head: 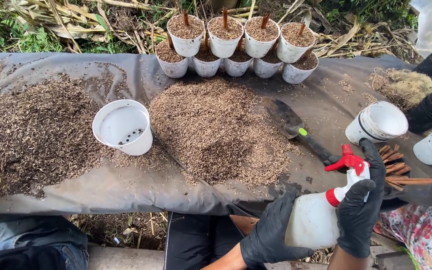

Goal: Filling small pots with soil substrate, inserting wooden cuttings, and spraying them with water at a workstation.

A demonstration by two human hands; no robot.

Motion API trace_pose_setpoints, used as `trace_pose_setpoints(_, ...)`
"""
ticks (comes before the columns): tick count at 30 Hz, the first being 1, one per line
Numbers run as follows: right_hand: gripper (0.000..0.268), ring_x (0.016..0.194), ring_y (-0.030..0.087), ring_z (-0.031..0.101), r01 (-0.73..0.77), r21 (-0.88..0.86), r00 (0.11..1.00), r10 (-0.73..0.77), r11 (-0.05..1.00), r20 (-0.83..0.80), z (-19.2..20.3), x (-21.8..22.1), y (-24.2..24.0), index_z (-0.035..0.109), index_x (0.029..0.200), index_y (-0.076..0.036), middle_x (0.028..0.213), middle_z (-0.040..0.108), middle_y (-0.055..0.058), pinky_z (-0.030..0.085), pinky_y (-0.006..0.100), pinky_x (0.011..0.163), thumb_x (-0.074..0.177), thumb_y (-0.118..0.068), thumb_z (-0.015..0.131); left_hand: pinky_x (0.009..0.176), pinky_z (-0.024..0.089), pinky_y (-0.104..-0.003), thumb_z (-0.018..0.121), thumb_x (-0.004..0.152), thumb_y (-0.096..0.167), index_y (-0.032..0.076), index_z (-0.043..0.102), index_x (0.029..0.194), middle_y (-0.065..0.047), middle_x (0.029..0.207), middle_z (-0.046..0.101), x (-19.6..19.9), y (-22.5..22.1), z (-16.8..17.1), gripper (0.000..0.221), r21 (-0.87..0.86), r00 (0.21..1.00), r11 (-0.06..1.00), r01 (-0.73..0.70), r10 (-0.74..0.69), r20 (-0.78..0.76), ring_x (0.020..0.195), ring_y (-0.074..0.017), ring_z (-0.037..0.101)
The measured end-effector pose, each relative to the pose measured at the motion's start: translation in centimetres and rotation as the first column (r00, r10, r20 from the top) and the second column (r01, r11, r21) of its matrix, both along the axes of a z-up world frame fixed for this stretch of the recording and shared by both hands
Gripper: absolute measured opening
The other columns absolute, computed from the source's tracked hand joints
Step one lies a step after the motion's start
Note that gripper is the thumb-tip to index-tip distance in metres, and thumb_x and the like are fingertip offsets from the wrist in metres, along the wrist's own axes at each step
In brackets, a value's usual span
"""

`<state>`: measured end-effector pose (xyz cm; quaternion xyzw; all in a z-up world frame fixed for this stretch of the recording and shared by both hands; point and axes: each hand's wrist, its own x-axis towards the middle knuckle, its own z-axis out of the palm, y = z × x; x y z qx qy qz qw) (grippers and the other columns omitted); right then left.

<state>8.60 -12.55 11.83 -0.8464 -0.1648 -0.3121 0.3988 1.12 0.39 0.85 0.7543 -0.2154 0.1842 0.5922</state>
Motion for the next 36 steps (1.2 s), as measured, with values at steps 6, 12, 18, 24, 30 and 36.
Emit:
trace_pose_setpoints(6,0.09,0.147,0.047,0.042,-0.005,0.028,1.0,0.006,1.0,-0.011,0.2,0.2,-0.2,0.039,0.152,0.014,0.155,0.044,0.033,0.032,0.053,0.124,0.112,-0.064,0.017,0.104,0.045,-0.055,0.076,0.07,0.043,-0.007,0.036,0.147,-0.028,0.14,0.052,0.1,0.1,0.5,0.1,-0.013,1.0,1.0,0.021,-0.022,-0.021,0.124,-0.047,0.056)
trace_pose_setpoints(12,0.085,0.138,0.048,0.048,-0.027,-0.034,0.999,0.028,0.999,0.029,0.5,0.0,0.0,0.041,0.152,0.015,0.144,0.05,0.035,0.036,0.056,0.121,0.115,-0.057,0.018,0.107,0.042,-0.054,0.073,0.075,0.041,-0.006,0.039,0.147,-0.026,0.137,0.052,-0.1,0.9,1.4,0.092,-0.038,0.996,0.996,0.083,-0.082,0.021,0.124,-0.0458,0.053)
trace_pose_setpoints(18,0.084,0.138,0.048,0.054,-0.168,-0.03,0.985,0.167,0.985,-0.037,1.0,-0.5,1.0,0.037,0.152,0.013,0.121,0.055,0.028,0.036,0.056,0.126,0.111,-0.058,0.019,0.111,0.037,-0.052,0.069,0.076,0.052,-0.001,0.032,0.154,-0.024,0.15,0.046,-0.7,0.8,-0.2,0.101,0.029,0.992,0.998,0.059,-0.056,-0.113,0.136,-0.0419,0.047)
trace_pose_setpoints(24,0.087,0.142,0.042,0.05,-0.212,-0.082,0.976,0.206,0.974,-0.075,2.5,-0.9,2.8,0.042,0.151,0.008,0.154,0.049,0.027,0.035,0.051,0.122,0.106,-0.064,0.021,0.108,0.039,-0.048,0.072,0.076,0.05,0.003,0.037,0.153,-0.02,0.145,0.051,-0.7,2.1,2.0,0.097,-0.027,0.996,1.0,0.007,-0.01,-0.092,0.13,-0.0387,0.052)
trace_pose_setpoints(30,0.091,0.104,0.025,0.055,-0.378,0.001,0.906,0.371,0.926,-0.203,2.6,0.2,3.7,0.042,0.152,0.003,0.15,0.055,0.022,0.044,0.039,0.092,0.098,-0.069,0.028,0.105,0.043,-0.051,0.075,0.076,0.056,-0.001,0.034,0.152,-0.023,0.143,0.051,-1.0,1.5,0.4,0.103,-0.049,0.993,0.992,-0.114,0.112,-0.039,0.122,-0.0397,0.053)
trace_pose_setpoints(36,0.086,0.133,0.037,0.056,-0.433,-0.11,0.892,0.407,0.895,-0.197,1.7,0.7,3.3,0.039,0.154,0.001,0.147,0.053,0.023,0.039,0.048,0.116,0.103,-0.066,0.025,0.108,0.043,-0.053,0.08,0.072,0.058,-0.01,0.015,0.157,-0.027,0.143,0.047,-1.5,0.7,-1.5,0.127,-0.027,0.978,0.98,-0.196,0.193,-0.072,0.129,-0.0405,0.051)
